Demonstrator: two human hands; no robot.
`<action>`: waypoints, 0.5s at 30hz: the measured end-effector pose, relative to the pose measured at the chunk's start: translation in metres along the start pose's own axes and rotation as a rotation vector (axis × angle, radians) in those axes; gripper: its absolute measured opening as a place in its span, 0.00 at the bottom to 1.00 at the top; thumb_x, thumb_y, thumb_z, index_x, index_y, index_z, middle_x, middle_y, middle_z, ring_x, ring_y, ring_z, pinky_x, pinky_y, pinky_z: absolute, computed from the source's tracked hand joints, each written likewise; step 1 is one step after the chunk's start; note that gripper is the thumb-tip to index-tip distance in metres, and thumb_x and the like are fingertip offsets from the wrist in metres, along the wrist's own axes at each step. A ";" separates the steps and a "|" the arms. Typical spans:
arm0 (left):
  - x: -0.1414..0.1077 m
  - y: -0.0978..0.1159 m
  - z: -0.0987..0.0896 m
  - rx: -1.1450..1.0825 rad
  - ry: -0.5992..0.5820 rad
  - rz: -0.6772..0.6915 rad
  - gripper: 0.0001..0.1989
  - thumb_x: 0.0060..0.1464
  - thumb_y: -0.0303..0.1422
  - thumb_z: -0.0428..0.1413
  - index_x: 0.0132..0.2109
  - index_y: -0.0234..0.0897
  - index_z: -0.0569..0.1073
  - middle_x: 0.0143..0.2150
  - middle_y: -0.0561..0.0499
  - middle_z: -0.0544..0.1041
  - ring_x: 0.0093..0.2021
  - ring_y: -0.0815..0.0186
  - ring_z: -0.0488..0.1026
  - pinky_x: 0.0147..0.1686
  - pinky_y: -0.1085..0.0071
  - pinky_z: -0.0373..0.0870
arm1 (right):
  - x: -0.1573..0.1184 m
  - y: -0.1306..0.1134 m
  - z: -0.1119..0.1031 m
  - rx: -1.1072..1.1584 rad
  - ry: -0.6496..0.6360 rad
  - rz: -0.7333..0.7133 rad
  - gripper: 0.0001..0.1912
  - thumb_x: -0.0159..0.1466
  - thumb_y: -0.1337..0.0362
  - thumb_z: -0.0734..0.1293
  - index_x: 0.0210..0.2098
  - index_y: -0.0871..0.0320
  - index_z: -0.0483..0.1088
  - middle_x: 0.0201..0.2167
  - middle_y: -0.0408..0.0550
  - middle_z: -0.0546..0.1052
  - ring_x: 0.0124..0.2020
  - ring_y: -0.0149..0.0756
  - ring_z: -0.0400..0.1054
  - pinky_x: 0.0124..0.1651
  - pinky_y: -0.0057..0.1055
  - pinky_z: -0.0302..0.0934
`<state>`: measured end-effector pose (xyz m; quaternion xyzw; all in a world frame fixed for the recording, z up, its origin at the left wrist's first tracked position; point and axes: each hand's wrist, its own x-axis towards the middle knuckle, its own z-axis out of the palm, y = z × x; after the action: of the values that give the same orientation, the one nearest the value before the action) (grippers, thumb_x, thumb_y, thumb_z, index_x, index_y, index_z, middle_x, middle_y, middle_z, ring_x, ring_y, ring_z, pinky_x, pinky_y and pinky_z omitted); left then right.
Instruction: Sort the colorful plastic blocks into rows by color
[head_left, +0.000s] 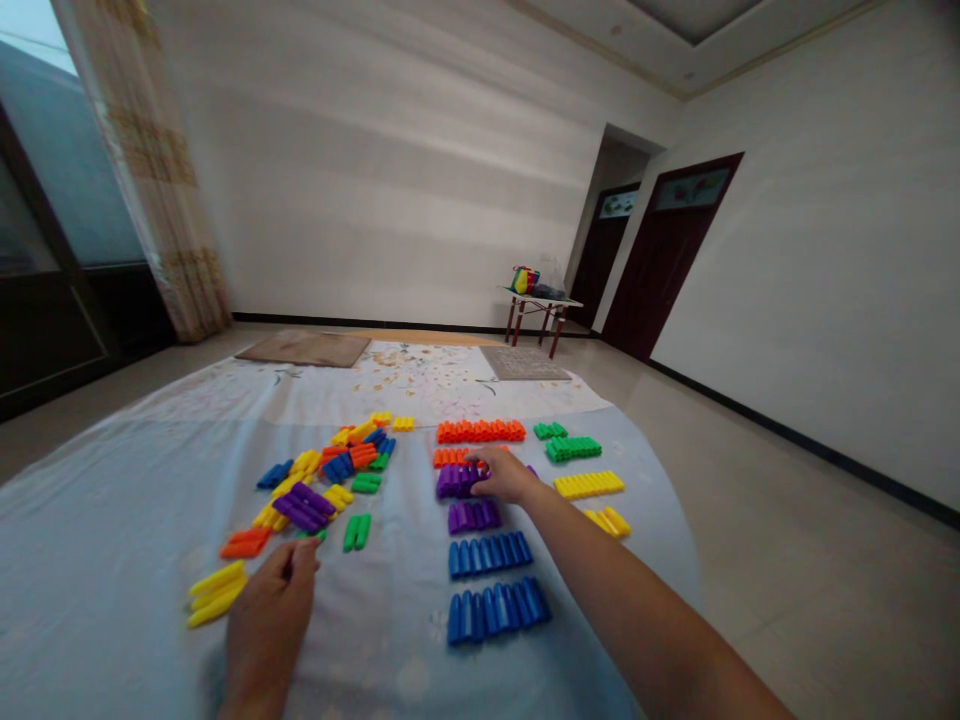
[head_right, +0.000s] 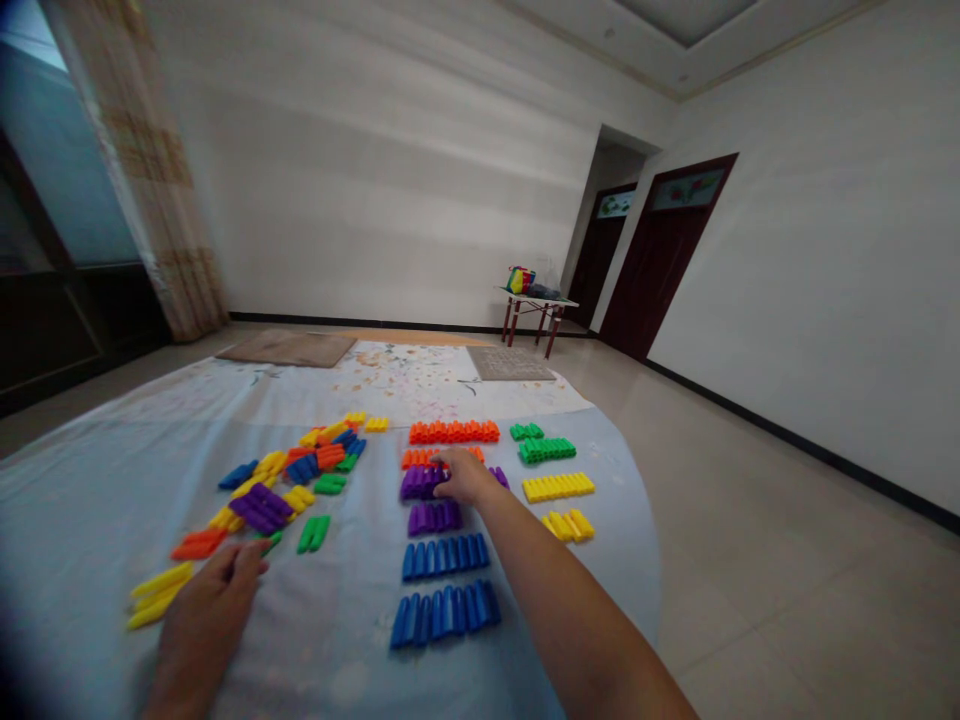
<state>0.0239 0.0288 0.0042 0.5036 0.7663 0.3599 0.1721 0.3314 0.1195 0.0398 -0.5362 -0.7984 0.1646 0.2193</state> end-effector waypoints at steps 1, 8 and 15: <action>0.000 0.000 0.000 0.001 -0.002 -0.002 0.16 0.52 0.42 0.43 0.37 0.41 0.72 0.30 0.51 0.76 0.32 0.63 0.70 0.30 0.71 0.61 | 0.001 0.000 0.001 0.002 0.000 0.003 0.27 0.45 0.71 0.73 0.46 0.59 0.72 0.42 0.51 0.75 0.40 0.40 0.69 0.45 0.36 0.61; -0.006 0.009 -0.005 -0.035 0.007 -0.009 0.14 0.52 0.41 0.44 0.35 0.40 0.72 0.29 0.51 0.75 0.32 0.64 0.70 0.30 0.72 0.61 | -0.020 -0.003 -0.008 0.056 0.109 0.010 0.26 0.50 0.70 0.70 0.50 0.59 0.68 0.44 0.49 0.74 0.39 0.35 0.68 0.46 0.34 0.61; -0.012 0.015 -0.005 -0.039 0.019 0.046 0.15 0.53 0.41 0.43 0.32 0.39 0.71 0.29 0.50 0.75 0.30 0.65 0.69 0.29 0.72 0.59 | -0.097 -0.005 -0.017 0.151 0.294 0.020 0.15 0.58 0.62 0.63 0.44 0.58 0.70 0.38 0.50 0.74 0.35 0.35 0.68 0.36 0.32 0.63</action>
<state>0.0354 0.0197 0.0171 0.5140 0.7490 0.3835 0.1664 0.3685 0.0279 0.0403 -0.5443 -0.7377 0.1462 0.3718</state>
